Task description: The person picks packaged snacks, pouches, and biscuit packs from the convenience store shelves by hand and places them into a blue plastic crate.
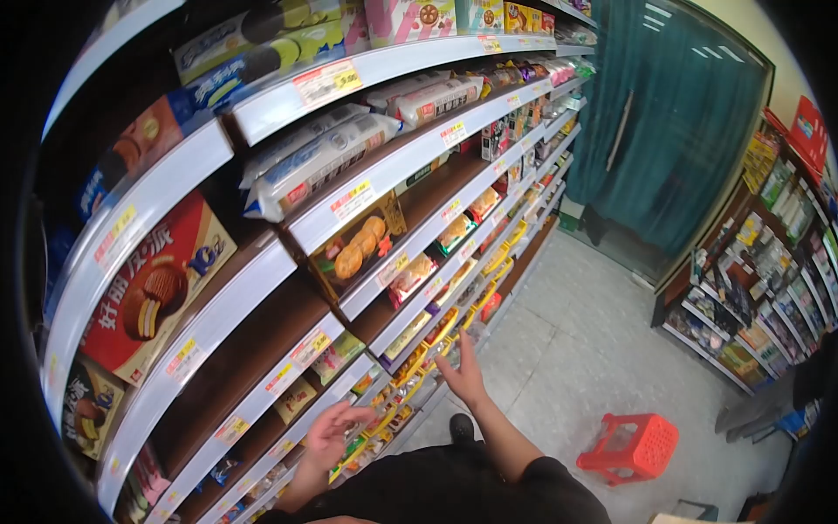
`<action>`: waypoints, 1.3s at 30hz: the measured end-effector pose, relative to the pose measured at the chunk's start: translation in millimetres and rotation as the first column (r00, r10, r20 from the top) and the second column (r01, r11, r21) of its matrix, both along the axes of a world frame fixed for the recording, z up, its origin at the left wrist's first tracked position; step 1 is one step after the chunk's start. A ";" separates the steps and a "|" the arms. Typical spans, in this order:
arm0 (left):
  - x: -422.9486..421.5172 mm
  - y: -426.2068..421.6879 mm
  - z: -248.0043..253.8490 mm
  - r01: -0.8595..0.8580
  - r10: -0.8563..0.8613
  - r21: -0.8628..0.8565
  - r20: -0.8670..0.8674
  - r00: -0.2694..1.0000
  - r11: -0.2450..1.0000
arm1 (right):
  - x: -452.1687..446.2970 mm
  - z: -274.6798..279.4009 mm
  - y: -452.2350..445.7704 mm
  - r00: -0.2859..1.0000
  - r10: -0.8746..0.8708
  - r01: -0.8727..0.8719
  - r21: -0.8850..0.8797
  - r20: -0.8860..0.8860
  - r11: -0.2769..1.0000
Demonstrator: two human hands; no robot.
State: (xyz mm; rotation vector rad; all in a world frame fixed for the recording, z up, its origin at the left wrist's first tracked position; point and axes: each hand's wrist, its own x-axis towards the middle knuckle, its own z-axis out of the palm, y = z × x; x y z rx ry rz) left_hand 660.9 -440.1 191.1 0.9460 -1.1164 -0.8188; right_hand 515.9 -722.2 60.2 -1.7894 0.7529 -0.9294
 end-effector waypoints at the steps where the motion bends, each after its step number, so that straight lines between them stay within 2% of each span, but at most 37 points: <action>1: 3.0 -9.9 22.5 -0.118 0.138 -0.119 0.172 0.975 0.986 | 9.8 18.2 -19.8 0.999 -0.032 0.040 -0.235 0.036 0.971; 2: 8.6 -21.0 48.3 -0.136 0.157 -0.119 0.183 0.970 0.983 | 16.9 42.7 -37.1 0.999 -0.013 0.023 -0.233 0.047 0.972; 3: 15.9 -32.0 74.7 -0.239 0.345 -0.275 0.455 0.821 0.931 | 20.7 71.8 -51.4 0.998 0.013 0.009 -0.374 0.057 0.927; 4: 22.2 -42.1 93.8 -0.278 0.517 -0.441 0.644 0.564 0.853 | 23.7 99.9 -63.8 0.997 0.040 -0.002 -0.506 0.064 0.863; 5: 26.4 -50.1 104.8 -0.297 0.528 -0.440 0.649 0.548 0.848 | 27.0 127.1 -73.5 0.996 0.064 -0.021 -0.504 0.069 0.864; 7: 32.4 -65.3 123.2 -0.432 0.681 -0.535 0.650 0.338 0.726 | 36.5 175.2 -89.7 0.987 0.098 0.003 -0.618 0.131 0.786; 9: 37.5 -85.6 142.0 -0.540 0.669 -0.521 0.735 0.110 0.661 | 49.7 202.4 -108.2 0.980 0.141 -0.019 -0.642 0.139 0.766; 10: 37.8 -93.6 150.8 -0.582 0.598 -0.466 0.800 0.044 0.666 | 56.5 211.9 -116.7 0.977 0.161 -0.026 -0.671 0.140 0.741; 11: 36.2 -102.5 152.7 -0.593 0.596 -0.465 0.802 0.031 0.657 | 64.5 220.1 -123.6 0.973 0.179 -0.038 -0.669 0.143 0.742; 13: 34.8 -120.8 148.1 -0.806 0.660 -0.280 0.731 0.173 0.521 | 83.3 233.0 -134.2 0.960 0.238 -0.083 -0.663 0.147 0.744; 14: 44.1 -127.2 136.1 -0.832 0.727 -0.235 0.635 0.260 0.503 | 93.6 233.6 -138.9 0.956 0.272 -0.135 -0.658 0.111 0.741; 15: 46.9 -131.7 132.6 -0.847 0.734 -0.234 0.636 0.238 0.478 | 101.1 235.7 -140.0 0.947 0.300 -0.157 -0.657 0.111 0.738; 17: 51.8 -141.3 132.5 -0.907 0.755 0.028 0.544 0.367 0.420 | 115.5 241.8 -140.0 0.933 0.348 -0.205 -0.655 0.094 0.727; 18: 56.1 -146.1 134.8 -0.906 0.732 -0.037 0.604 0.316 0.421 | 121.8 242.6 -139.0 0.928 0.368 -0.243 -0.645 0.063 0.725; 19: 55.7 -148.8 142.0 -0.925 0.675 0.029 0.676 0.297 0.378 | 126.5 244.8 -136.2 0.914 0.397 -0.270 -0.617 0.076 0.739; 21: 55.3 -155.5 150.8 -0.919 0.622 0.100 0.708 0.335 0.382 | 132.1 243.6 -130.1 0.927 0.370 -0.263 -0.593 0.064 0.761; 22: 62.9 -155.1 144.7 -0.913 0.563 0.152 0.745 0.358 0.379 | 133.6 241.2 -127.2 0.918 0.383 -0.261 -0.572 0.102 0.778; 23: 50.7 -165.0 162.9 -0.853 0.568 0.279 0.649 0.506 0.441 | 135.2 237.1 -124.8 0.910 0.391 -0.256 -0.550 0.141 0.795; 25: 42.6 -174.9 166.0 -0.880 0.562 0.187 0.707 0.429 0.436 | 135.4 227.1 -116.6 0.887 0.392 -0.250 -0.461 0.243 0.852; 26: 40.2 -177.2 162.7 -0.873 0.612 0.363 0.622 0.488 0.327 | 135.5 222.1 -114.3 0.861 0.411 -0.264 -0.428 0.299 0.864; 27: 41.0 -175.2 154.0 -0.879 0.623 0.371 0.622 0.474 0.299 | 134.8 216.3 -112.6 0.834 0.425 -0.281 -0.393 0.352 0.876; 28: 44.4 -171.2 140.6 -0.929 0.596 0.167 0.726 0.343 0.330 | 133.4 211.4 -108.6 0.824 0.446 -0.307 -0.386 0.350 0.870; 29: 45.0 -168.2 132.4 -0.928 0.570 -0.042 0.799 0.191 0.369 | 131.8 207.6 -104.4 0.780 0.431 -0.319 -0.305 0.453 0.897; 30: 41.6 -165.5 126.8 -0.931 0.589 -0.095 0.796 0.141 0.351 | 130.7 203.7 -99.6 0.732 0.400 -0.333 -0.223 0.551 0.916; 31: 37.9 -161.9 125.2 -0.937 0.576 -0.019 0.793 0.199 0.349 | 128.4 198.4 -93.9 0.726 0.412 -0.349 -0.222 0.551 0.911; 33: 31.8 -154.9 118.7 -0.845 0.642 -0.327 0.766 0.024 0.422 | 118.6 191.1 -78.9 0.604 0.368 -0.521 0.002 0.707 0.853; 34: 27.5 -146.8 116.1 -0.799 0.630 -0.376 0.776 0.005 0.469 | 109.9 192.9 -67.4 0.588 0.334 -0.503 0.011 0.737 0.864; 35: 21.9 -138.4 113.4 -0.803 0.639 -0.382 0.769 -0.003 0.456 | 102.0 190.1 -60.2 0.584 0.348 -0.512 0.000 0.734 0.859; 37: 6.0 -117.5 108.5 -0.668 0.747 -0.574 0.663 -0.039 0.474 | 81.5 183.1 -43.0 0.499 0.375 -0.545 -0.054 0.781 0.837; 38: -5.1 -105.0 111.1 -0.662 0.756 -0.574 0.655 -0.017 0.482 | 69.6 185.7 -25.6 0.522 0.320 -0.527 0.004 0.790 0.850; 39: -17.6 -83.4 112.6 -0.712 0.642 -0.497 0.762 -0.084 0.496 | 58.5 187.4 -14.3 0.514 0.341 -0.539 -0.013 0.787 0.842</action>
